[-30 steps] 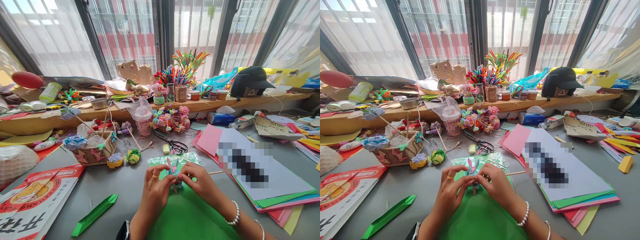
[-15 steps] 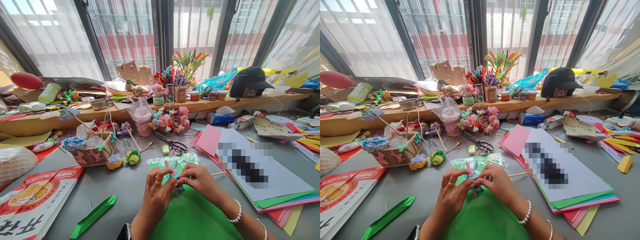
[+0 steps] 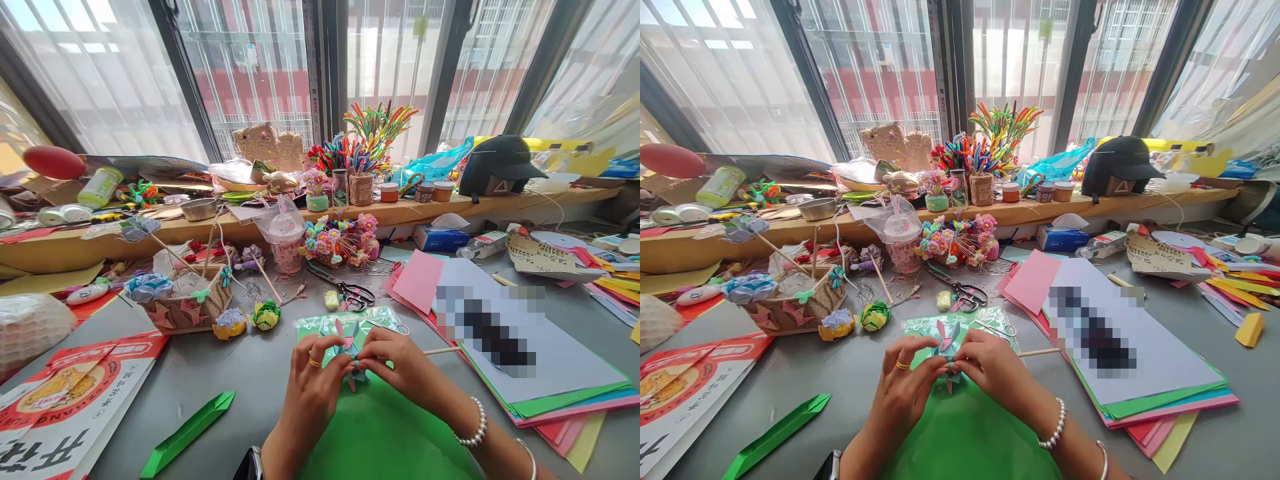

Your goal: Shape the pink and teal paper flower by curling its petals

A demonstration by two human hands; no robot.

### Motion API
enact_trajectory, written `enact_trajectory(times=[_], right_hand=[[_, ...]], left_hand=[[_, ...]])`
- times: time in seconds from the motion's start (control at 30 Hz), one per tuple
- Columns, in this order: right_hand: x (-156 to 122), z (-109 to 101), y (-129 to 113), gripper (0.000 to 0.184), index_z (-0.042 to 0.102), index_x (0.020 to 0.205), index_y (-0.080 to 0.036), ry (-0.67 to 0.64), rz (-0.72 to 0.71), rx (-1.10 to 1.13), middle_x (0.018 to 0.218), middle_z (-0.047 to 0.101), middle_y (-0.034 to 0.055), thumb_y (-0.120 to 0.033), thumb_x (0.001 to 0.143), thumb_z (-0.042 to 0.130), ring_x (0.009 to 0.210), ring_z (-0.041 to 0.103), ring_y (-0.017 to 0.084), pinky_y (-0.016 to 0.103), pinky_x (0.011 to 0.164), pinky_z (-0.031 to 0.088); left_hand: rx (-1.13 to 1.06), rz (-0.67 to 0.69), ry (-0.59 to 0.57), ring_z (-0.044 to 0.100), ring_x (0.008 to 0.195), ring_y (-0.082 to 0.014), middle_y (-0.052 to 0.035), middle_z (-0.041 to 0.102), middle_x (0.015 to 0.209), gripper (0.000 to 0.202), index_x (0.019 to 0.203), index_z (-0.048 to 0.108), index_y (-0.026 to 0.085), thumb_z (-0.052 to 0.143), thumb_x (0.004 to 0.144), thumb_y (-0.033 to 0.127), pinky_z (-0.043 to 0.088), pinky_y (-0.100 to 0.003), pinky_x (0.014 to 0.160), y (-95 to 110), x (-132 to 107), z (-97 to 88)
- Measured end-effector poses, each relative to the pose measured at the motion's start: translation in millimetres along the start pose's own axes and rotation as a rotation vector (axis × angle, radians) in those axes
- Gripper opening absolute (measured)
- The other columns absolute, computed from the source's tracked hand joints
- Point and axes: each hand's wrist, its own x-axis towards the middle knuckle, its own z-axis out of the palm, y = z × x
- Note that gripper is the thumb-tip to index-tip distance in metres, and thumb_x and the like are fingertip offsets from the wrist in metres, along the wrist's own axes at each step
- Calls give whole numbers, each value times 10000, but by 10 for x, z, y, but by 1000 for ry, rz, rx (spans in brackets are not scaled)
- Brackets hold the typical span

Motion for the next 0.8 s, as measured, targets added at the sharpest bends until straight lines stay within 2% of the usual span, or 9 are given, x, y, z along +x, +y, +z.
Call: enact_trajectory(times=[0.23, 0.37, 0.43, 0.63, 0.73, 0.8], right_hand=[[-20, 24, 7, 89, 611, 801, -129, 59, -111, -70, 754, 569, 61, -115, 808, 523, 681, 537, 155, 259, 602, 439], [-19, 27, 4, 90, 593, 808, -146, 91, -109, -73, 773, 564, 58, -136, 822, 505, 690, 530, 158, 264, 600, 437], [-14, 28, -8, 91, 590, 806, -151, 105, -101, -67, 772, 561, 55, -137, 824, 503, 691, 528, 157, 264, 599, 434], [-6, 28, -50, 102, 597, 772, -163, 153, -27, 15, 750, 545, 35, -155, 827, 512, 656, 510, 138, 247, 574, 425], [-2, 24, -72, 98, 600, 771, -160, 146, 10, 84, 766, 542, 35, -155, 824, 517, 656, 511, 133, 239, 569, 430], [0, 25, -92, 91, 599, 764, -157, 135, 21, 121, 753, 538, 30, -157, 819, 526, 644, 508, 128, 232, 557, 427]], left_hand=[[2, -43, -102, 456, 885, -200, -54, 540, 985, 120, 829, 623, 237, 578, 761, 149, 420, -323, 761, -100, 10, -83], [-100, -150, -106, 473, 907, -203, -53, 517, 975, 153, 901, 571, 239, 574, 765, 170, 432, -360, 779, -107, 22, -91], [-230, -247, -105, 474, 954, -211, -60, 500, 1004, 214, 971, 516, 238, 573, 768, 206, 437, -380, 798, -100, 14, -65], [-715, -670, -18, 456, 1070, -213, -108, 398, 1205, 467, 1195, 314, 229, 486, 803, 413, 422, -365, 853, -65, -13, 17], [-814, -822, 53, 465, 1075, -214, -111, 357, 1267, 545, 1221, 297, 235, 482, 779, 495, 415, -354, 851, -67, 15, 18], [-936, -962, 62, 491, 1064, -215, -110, 425, 1239, 557, 1214, 333, 225, 486, 767, 518, 417, -347, 855, -65, 50, 8]])
